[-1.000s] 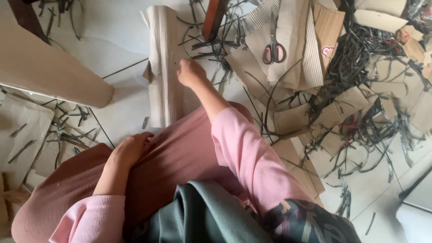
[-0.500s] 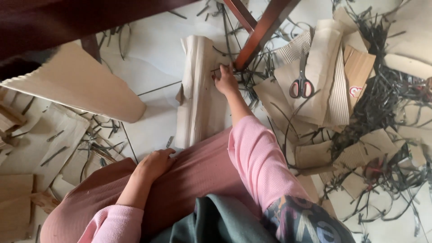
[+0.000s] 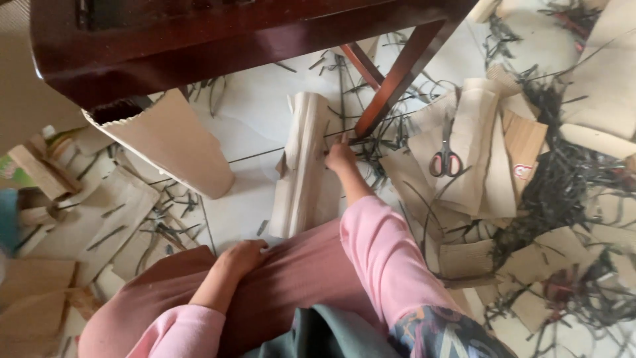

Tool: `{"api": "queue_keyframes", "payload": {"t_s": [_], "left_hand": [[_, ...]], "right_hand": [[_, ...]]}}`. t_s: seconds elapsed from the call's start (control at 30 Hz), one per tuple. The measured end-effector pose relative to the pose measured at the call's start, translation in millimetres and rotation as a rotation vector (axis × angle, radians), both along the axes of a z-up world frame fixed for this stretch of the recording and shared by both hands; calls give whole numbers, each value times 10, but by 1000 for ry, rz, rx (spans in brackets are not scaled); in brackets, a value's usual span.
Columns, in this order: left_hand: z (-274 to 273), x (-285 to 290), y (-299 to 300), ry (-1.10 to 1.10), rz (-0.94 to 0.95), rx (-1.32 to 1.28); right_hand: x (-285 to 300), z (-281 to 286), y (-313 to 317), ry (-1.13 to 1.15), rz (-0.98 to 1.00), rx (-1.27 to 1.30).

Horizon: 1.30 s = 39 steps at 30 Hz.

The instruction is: The person cuts a piece of corrugated cardboard into strips using scissors, then wraps a strip around a wooden chair leg and secures it with a black tie.

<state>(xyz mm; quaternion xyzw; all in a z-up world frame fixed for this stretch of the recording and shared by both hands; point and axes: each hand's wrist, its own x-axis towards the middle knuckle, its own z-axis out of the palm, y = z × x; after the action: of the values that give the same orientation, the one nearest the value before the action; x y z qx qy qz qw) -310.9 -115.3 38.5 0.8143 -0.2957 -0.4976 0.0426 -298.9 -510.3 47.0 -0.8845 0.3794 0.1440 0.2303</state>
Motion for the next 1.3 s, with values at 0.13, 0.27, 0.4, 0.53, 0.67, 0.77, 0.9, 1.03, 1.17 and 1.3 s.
{"api": "queue_keyframes", "payload": {"t_s": [0.13,0.27,0.4,0.53,0.67,0.77,0.9,1.03,1.17,1.3], "left_hand": [[509,73,-81,-61,24,14],[739,24,-49,-35,46,-5],[701,-60,20,-58,64,-37],[702,-98,60,-91,56,-70],[911,-140,115,-93,68,-102],[617,-103,103,-66,66,-82],[431,-75,70,-56,22,-59],[564,-44,-22,-55,59,-16],[625,1,-64,-40,55,22],[593,-2,-67,-41,97,33]], "right_hand": [[-175,399,306,-17,-8,56],[-169,-273,76,-48,-61,145],[-380,123,347,-109,-191,322],[-545,364,538,31,-83,275],[-601,504,617,8,-153,129],[-597,710,587,-119,-294,43],[-559,526,487,-197,-275,31],[-381,327,437,-106,-119,189],[-327,738,604,84,-7,215],[-365,498,408,79,-33,210]]}}
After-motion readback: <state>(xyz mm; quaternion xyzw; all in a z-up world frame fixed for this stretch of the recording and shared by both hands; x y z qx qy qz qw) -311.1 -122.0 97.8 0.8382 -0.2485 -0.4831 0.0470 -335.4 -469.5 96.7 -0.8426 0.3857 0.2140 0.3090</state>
